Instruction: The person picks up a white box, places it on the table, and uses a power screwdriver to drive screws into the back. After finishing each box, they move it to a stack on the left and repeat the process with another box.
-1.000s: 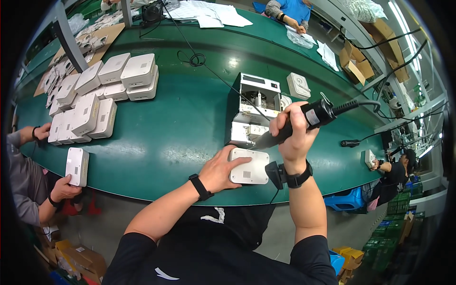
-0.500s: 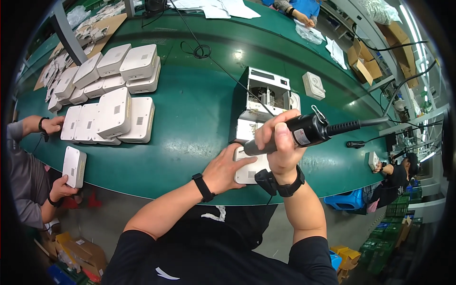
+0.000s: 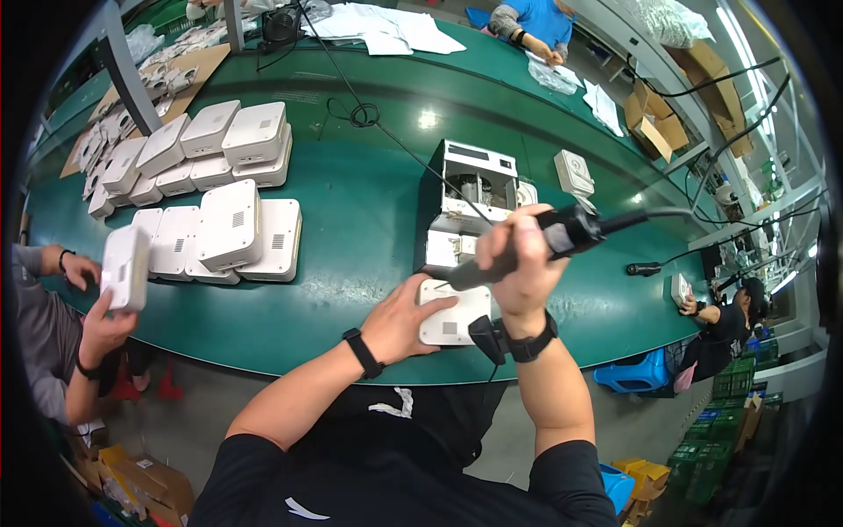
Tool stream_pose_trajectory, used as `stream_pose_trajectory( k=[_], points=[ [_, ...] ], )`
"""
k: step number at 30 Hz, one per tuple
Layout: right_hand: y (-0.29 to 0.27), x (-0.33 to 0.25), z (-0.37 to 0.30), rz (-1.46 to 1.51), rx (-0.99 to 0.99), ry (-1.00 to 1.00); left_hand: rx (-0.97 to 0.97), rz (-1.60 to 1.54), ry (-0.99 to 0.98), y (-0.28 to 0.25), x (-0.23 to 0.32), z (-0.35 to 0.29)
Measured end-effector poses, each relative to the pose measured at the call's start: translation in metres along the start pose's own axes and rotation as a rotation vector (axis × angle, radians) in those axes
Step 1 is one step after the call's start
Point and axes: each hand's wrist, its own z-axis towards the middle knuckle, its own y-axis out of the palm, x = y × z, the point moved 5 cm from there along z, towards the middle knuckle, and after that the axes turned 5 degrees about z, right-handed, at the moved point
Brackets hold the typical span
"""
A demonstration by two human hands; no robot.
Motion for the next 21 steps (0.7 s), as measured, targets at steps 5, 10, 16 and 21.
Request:
stream_pose_trajectory(
  k=[5,10,16,21],
  points=[
    [-0.013,-0.031,0.022,-0.032,0.076,-0.153,0.048,0.022,-0.059,-0.02,-0.014,-0.02],
    [-0.019,-0.009,0.032,-0.168,0.088,-0.087,0.059,0.04,-0.086,-0.027,-0.017,-0.017],
    [-0.036,-0.011,-0.002,-0.154,0.043,0.009,0.064,0.021,-0.078,-0.026,-0.02,-0.016],
    [-0.044,-0.027,-0.031,-0.05,0.067,0.04,0.068,0.01,-0.077,-0.025,-0.022,-0.013]
  ],
)
